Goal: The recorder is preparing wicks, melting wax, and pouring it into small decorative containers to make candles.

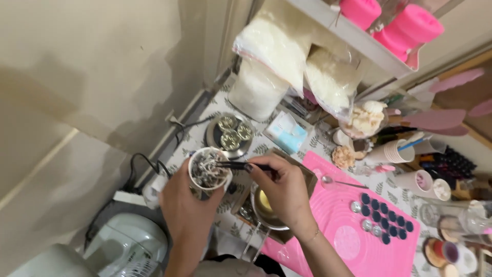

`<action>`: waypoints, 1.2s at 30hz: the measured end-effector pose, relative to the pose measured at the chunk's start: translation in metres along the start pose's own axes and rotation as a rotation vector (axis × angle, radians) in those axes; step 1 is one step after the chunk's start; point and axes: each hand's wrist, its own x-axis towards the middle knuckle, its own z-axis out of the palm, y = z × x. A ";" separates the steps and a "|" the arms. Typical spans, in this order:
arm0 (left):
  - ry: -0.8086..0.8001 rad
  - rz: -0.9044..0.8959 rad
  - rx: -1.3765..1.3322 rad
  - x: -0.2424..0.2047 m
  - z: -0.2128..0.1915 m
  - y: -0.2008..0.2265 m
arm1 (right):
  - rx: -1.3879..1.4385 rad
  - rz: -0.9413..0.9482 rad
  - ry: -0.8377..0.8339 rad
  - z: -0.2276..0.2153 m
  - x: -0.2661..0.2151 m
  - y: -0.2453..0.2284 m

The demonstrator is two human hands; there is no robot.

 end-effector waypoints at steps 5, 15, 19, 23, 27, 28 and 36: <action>0.028 0.047 -0.072 0.003 -0.002 0.008 | -0.019 -0.031 0.005 -0.014 -0.004 0.005; 0.013 -0.022 -0.162 0.027 -0.037 0.017 | -0.245 -0.158 0.170 -0.011 0.071 0.018; 0.040 -0.075 -0.113 0.024 -0.046 0.004 | -0.560 -0.485 0.181 0.012 0.112 0.048; 0.053 -0.069 -0.124 0.020 -0.051 -0.013 | -0.598 -0.519 0.166 0.027 0.123 0.050; 0.144 0.007 -0.072 0.015 -0.050 -0.022 | -0.653 -0.469 0.138 0.040 0.125 0.042; 0.157 0.024 -0.087 0.014 -0.049 -0.021 | -0.656 -0.415 0.141 0.042 0.124 0.041; 0.073 -0.053 -0.254 0.021 -0.060 -0.003 | -0.731 -0.071 0.182 0.061 0.137 0.038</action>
